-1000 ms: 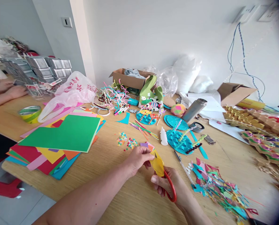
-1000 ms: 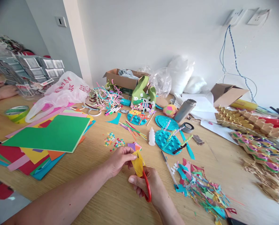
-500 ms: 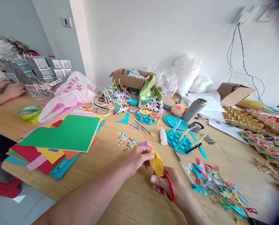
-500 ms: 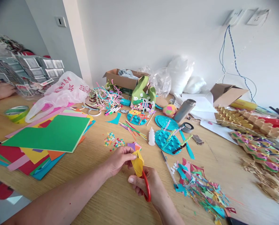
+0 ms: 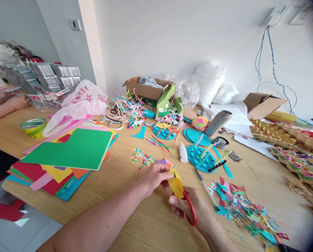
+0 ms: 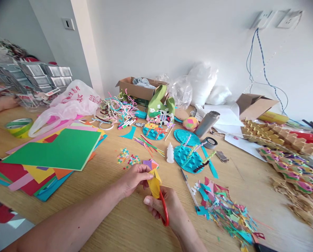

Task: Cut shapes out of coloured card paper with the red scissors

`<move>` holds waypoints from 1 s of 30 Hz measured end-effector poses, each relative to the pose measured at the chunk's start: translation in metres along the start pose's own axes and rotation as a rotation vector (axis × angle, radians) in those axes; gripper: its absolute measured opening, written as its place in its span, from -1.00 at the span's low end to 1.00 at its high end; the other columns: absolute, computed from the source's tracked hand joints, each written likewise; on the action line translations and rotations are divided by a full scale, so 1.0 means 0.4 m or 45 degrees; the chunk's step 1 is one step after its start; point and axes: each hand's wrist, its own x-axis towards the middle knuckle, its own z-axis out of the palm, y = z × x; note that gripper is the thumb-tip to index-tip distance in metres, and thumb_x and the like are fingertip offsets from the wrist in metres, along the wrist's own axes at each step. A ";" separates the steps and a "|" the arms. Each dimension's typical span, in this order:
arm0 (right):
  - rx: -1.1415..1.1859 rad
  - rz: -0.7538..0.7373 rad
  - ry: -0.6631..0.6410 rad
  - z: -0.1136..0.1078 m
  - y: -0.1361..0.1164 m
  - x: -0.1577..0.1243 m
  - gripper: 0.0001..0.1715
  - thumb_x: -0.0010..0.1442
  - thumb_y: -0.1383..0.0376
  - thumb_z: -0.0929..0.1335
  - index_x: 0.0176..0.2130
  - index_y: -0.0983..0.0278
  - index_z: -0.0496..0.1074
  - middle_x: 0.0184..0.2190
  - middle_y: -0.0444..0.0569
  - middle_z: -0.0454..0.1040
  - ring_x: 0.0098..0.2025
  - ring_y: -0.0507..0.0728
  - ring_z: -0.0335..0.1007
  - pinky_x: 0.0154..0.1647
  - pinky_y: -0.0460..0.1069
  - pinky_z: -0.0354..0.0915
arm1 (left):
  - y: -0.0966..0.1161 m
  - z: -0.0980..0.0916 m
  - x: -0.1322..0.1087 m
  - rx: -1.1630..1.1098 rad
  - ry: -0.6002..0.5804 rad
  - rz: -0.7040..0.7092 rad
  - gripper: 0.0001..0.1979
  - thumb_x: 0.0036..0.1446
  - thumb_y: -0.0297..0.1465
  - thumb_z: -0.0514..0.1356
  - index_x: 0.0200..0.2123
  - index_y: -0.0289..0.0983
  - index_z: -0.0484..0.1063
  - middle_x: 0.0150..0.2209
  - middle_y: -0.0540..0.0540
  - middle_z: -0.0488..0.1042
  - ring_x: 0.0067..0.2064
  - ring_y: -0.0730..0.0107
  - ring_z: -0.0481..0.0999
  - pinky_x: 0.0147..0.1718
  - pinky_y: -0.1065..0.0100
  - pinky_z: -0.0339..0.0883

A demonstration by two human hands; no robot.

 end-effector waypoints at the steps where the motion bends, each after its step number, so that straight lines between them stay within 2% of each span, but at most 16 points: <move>1: -0.005 0.001 0.007 0.000 0.002 0.000 -0.33 -0.24 -0.20 0.43 -0.48 0.31 0.27 -0.69 -0.18 0.30 -0.68 -0.04 0.19 -0.67 -0.13 0.14 | 0.001 0.000 0.000 -0.003 -0.001 -0.001 -0.80 -0.21 -0.33 0.23 -0.53 -0.34 0.34 -0.60 0.02 0.35 -0.62 0.56 0.28 -0.61 0.45 0.12; 9: -0.051 0.038 0.042 -0.004 0.008 0.007 -0.40 -0.24 -0.11 0.47 -0.50 0.31 0.26 -0.73 -0.19 0.29 -0.72 -0.05 0.17 -0.71 -0.15 0.10 | 0.002 -0.001 0.001 0.003 0.001 0.002 -0.79 -0.21 -0.32 0.24 -0.53 -0.34 0.34 -0.59 0.01 0.36 -0.62 0.55 0.28 -0.61 0.45 0.13; 16: -0.069 0.059 0.060 -0.008 0.018 0.011 -0.39 -0.20 -0.16 0.43 -0.51 0.30 0.26 -0.74 -0.19 0.29 -0.73 -0.06 0.17 -0.73 -0.16 0.07 | -0.002 0.001 0.002 -0.013 0.030 0.013 -0.79 -0.20 -0.31 0.24 -0.51 -0.34 0.35 -0.59 0.03 0.36 -0.63 0.57 0.28 -0.61 0.46 0.13; 21: -0.052 0.079 0.070 -0.004 0.005 0.003 -0.40 -0.26 -0.12 0.47 -0.53 0.30 0.26 -0.74 -0.20 0.28 -0.72 -0.06 0.16 -0.72 -0.16 0.09 | -0.002 0.001 0.004 -0.011 0.031 0.010 -0.80 -0.20 -0.32 0.23 -0.52 -0.33 0.33 -0.60 0.04 0.34 -0.63 0.57 0.28 -0.62 0.46 0.14; 30: 0.022 -0.004 -0.015 0.000 -0.007 -0.006 -0.41 -0.23 -0.07 0.48 -0.45 0.31 0.27 -0.66 -0.19 0.29 -0.65 -0.03 0.19 -0.65 -0.13 0.13 | -0.007 -0.012 0.010 0.001 -0.032 0.027 -0.82 -0.18 -0.35 0.23 -0.53 -0.33 0.32 -0.60 0.04 0.33 -0.61 0.56 0.29 -0.60 0.45 0.15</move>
